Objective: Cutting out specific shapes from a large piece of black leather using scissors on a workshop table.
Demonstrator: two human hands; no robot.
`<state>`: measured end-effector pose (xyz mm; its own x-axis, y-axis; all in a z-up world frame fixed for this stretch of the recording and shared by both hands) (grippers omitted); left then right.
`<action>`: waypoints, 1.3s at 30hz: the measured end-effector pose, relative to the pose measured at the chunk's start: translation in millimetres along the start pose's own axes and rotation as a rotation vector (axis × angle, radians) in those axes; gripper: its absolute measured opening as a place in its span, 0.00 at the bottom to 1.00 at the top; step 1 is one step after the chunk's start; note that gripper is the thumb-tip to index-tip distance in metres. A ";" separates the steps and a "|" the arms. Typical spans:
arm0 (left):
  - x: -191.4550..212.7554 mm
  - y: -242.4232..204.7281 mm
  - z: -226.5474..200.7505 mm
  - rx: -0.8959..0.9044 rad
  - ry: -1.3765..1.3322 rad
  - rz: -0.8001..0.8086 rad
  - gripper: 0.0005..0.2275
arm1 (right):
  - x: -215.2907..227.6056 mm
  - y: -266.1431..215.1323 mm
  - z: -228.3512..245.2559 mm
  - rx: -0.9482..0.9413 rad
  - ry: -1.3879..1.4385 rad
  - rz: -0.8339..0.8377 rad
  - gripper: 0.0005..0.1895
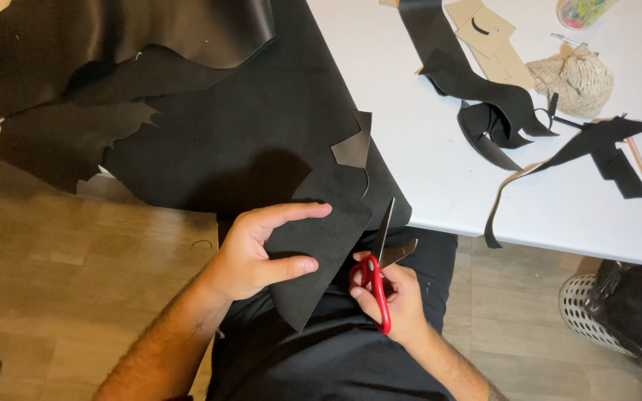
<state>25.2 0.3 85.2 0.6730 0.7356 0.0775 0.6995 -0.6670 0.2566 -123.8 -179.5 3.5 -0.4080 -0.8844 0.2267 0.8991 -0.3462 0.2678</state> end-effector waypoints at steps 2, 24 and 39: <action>-0.4 0.5 -1.2 0.000 0.014 0.000 0.25 | 0.4 0.1 0.2 0.006 0.007 -0.001 0.06; -0.3 23.5 -14.1 -0.064 0.034 0.044 0.27 | 5.6 -1.8 -0.9 0.043 -0.019 0.019 0.07; 7.3 41.2 -19.4 -0.104 0.037 0.185 0.30 | 4.4 -0.8 15.4 0.054 0.048 0.118 0.06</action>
<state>54.2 -19.6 115.0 0.7767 0.6071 0.1676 0.5351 -0.7765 0.3328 -128.8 -178.2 18.7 -0.2906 -0.9323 0.2153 0.9300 -0.2223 0.2926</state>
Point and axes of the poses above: each hand's wrist, its own y-axis towards the middle knuckle, its own x-axis out of the back of the hand, z = x × y, the point moved 5 cm from there along y, towards the middle knuckle, and after that the axes turned 6 degrees about -z, right-handed, at the moved point
